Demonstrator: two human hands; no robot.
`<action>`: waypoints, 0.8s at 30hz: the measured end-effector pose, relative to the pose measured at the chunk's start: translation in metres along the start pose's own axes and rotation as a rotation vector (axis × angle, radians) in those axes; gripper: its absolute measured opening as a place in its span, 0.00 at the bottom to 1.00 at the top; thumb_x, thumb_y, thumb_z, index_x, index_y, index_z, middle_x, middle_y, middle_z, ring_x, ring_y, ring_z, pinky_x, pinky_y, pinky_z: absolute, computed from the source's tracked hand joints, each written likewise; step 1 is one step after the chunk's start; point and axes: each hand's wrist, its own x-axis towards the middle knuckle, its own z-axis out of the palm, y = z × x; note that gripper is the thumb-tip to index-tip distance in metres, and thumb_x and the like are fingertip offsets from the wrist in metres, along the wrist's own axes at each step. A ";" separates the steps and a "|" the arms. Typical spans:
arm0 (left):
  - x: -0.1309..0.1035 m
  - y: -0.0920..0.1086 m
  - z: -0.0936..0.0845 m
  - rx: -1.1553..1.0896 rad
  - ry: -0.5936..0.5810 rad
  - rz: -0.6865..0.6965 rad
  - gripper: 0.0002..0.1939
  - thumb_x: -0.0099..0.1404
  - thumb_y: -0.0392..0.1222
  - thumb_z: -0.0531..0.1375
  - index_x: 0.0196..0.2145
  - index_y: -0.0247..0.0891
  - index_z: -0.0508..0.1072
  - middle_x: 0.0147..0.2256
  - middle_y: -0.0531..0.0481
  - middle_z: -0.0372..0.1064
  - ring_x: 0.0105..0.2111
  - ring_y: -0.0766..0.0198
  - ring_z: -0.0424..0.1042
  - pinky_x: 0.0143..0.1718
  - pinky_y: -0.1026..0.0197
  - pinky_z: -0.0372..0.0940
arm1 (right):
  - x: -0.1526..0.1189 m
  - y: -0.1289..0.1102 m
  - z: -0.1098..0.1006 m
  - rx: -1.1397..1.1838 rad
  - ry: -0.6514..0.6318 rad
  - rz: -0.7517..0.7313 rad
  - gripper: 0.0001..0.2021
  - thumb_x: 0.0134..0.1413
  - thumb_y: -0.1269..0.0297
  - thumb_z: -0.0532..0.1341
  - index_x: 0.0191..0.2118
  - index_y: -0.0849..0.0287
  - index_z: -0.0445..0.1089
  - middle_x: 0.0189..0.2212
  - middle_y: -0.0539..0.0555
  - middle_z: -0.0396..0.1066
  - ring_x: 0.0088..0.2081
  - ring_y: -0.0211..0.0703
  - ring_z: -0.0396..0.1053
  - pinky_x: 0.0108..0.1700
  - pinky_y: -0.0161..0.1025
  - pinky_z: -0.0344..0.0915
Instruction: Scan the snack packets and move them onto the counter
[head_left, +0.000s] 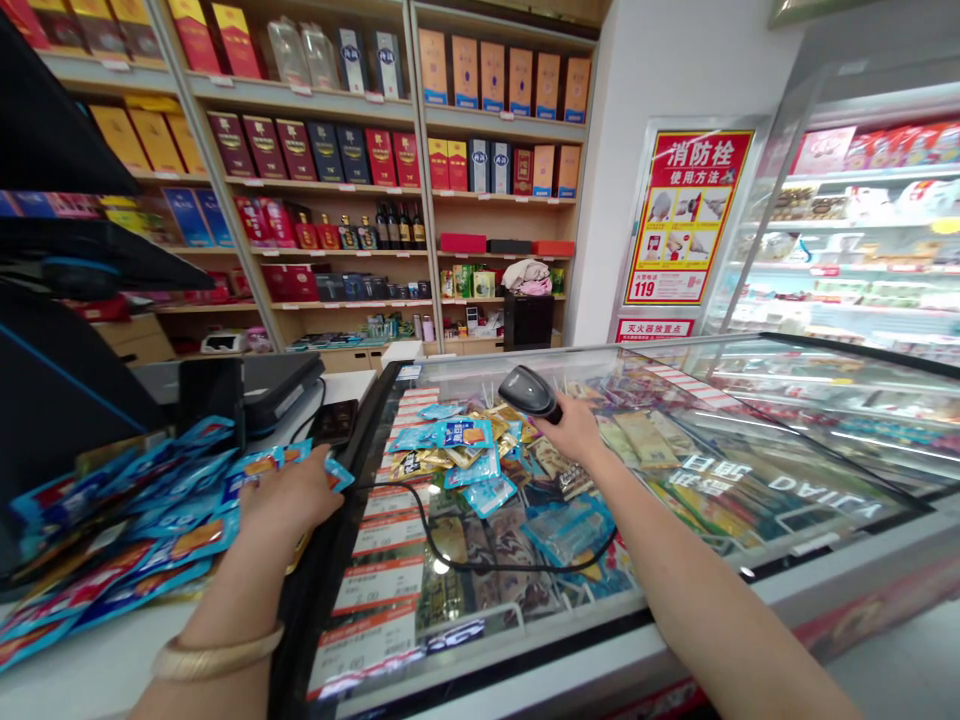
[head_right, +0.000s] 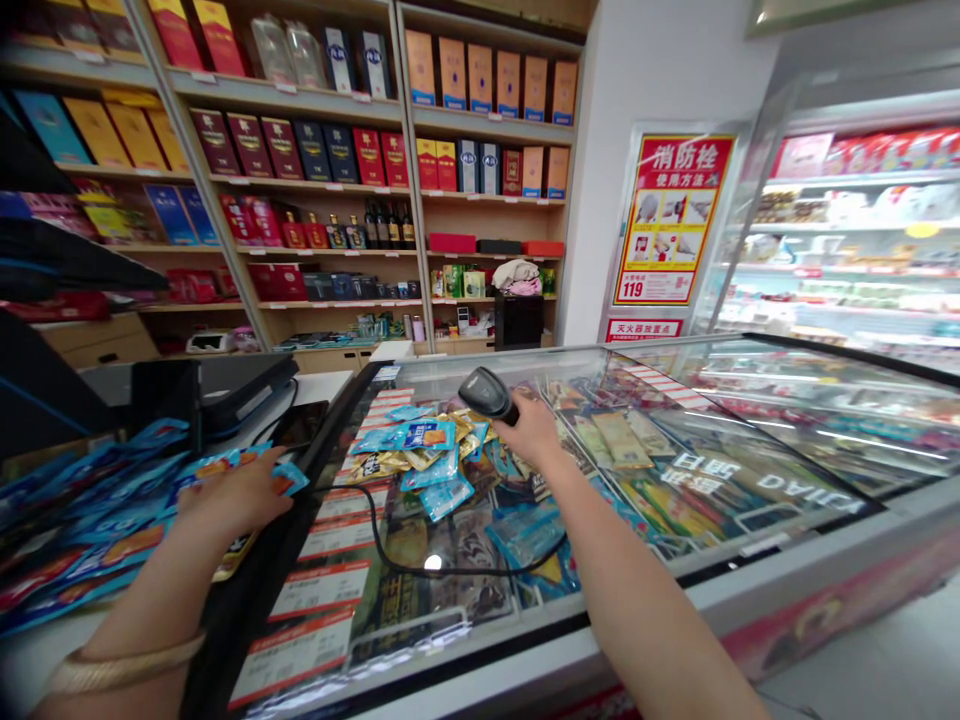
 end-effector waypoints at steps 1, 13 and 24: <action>-0.001 0.003 -0.002 0.039 -0.017 -0.035 0.38 0.46 0.44 0.63 0.57 0.38 0.69 0.48 0.25 0.71 0.51 0.22 0.66 0.47 0.26 0.58 | 0.000 -0.001 0.000 -0.009 -0.005 0.004 0.14 0.49 0.59 0.63 0.41 0.57 0.74 0.35 0.56 0.78 0.39 0.52 0.75 0.38 0.38 0.65; -0.009 0.051 0.004 -0.928 0.203 0.156 0.45 0.49 0.47 0.66 0.63 0.39 0.57 0.56 0.35 0.66 0.57 0.46 0.66 0.55 0.45 0.64 | -0.001 -0.006 -0.002 0.028 0.010 -0.019 0.15 0.48 0.63 0.64 0.44 0.57 0.74 0.37 0.57 0.78 0.41 0.52 0.75 0.41 0.40 0.67; -0.020 0.062 0.003 -1.570 -0.088 0.106 0.47 0.40 0.42 0.74 0.58 0.48 0.64 0.59 0.44 0.64 0.50 0.53 0.72 0.45 0.54 0.73 | 0.001 -0.013 -0.001 0.434 -0.008 -0.177 0.11 0.47 0.64 0.64 0.37 0.61 0.76 0.34 0.56 0.78 0.38 0.50 0.74 0.42 0.43 0.68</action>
